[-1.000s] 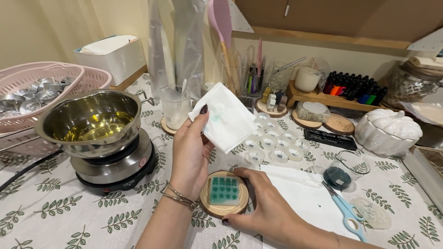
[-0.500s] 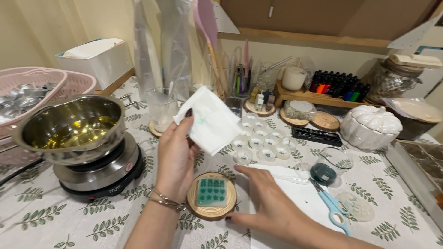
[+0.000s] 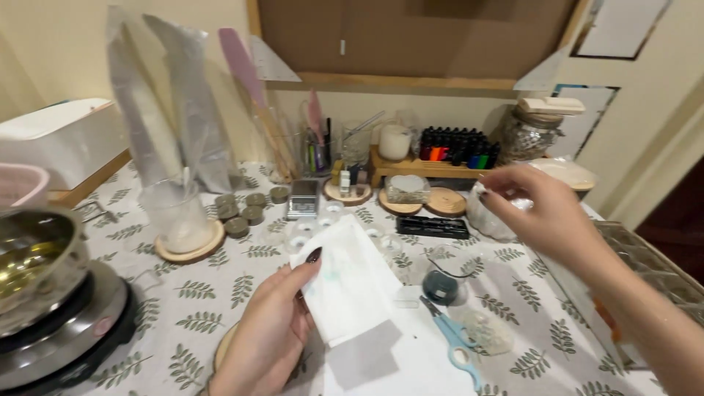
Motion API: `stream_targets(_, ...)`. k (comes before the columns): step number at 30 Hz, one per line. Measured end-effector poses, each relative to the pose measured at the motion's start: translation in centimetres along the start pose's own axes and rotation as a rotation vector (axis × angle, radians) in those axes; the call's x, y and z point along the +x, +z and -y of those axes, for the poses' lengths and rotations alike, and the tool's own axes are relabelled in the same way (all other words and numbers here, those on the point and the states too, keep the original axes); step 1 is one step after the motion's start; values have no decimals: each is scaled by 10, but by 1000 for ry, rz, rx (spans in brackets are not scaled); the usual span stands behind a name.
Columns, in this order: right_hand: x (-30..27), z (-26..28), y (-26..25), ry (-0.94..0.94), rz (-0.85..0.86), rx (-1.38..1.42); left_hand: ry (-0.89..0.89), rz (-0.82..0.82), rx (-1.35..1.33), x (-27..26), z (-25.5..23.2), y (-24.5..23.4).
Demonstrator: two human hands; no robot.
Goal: Pouring colored liquid wax into molds and cleaning spills from a wooden coaster.
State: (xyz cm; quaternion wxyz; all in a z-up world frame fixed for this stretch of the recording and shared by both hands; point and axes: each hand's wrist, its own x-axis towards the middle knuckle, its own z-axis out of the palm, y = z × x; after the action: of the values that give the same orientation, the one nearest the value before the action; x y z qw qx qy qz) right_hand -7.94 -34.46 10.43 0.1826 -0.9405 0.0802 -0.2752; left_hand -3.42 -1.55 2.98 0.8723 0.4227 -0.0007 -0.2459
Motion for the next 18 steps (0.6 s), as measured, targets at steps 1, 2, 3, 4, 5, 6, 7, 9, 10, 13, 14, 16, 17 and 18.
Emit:
stream_targets(1,18,-20,17,9,-3,0,-6,4,6,1,0,10)
stream_targets(2,37,-41,33,-95,45,-61,-30,-4,-4,3,0,20)
stream_targets(3,56,-61,51,-200,95,-121,-53,-16,-14,4,0,30)
stream_targets(4,69,-71,69,-192,94,-119,-58,-14,-8,9,1,37)
stream_targets(5,85,-82,87,-200,217,-209,-38,-78,15,15,2,43)
stream_targets(6,102,-92,105,-206,340,-299,-18,-142,37,21,3,50)
stream_targets(7,113,-97,115,-204,343,-295,-21,-146,40,31,10,46)
stream_targets(9,135,-106,140,-55,512,-402,67,-109,51,51,25,38)
stream_targets(10,136,-105,146,-53,519,-395,62,-117,56,55,33,30)
stream_targets(13,154,-99,149,91,592,-443,135,-72,107,61,37,34)
stream_targets(14,155,-96,149,130,635,-432,70,-134,111,50,32,46)
stream_targets(16,160,-97,154,166,690,-422,-1,-206,110,38,28,58)
stream_targets(17,168,-99,157,186,762,-438,10,-212,64,39,28,57)
stream_targets(18,176,-100,160,205,834,-455,22,-218,18,40,28,56)
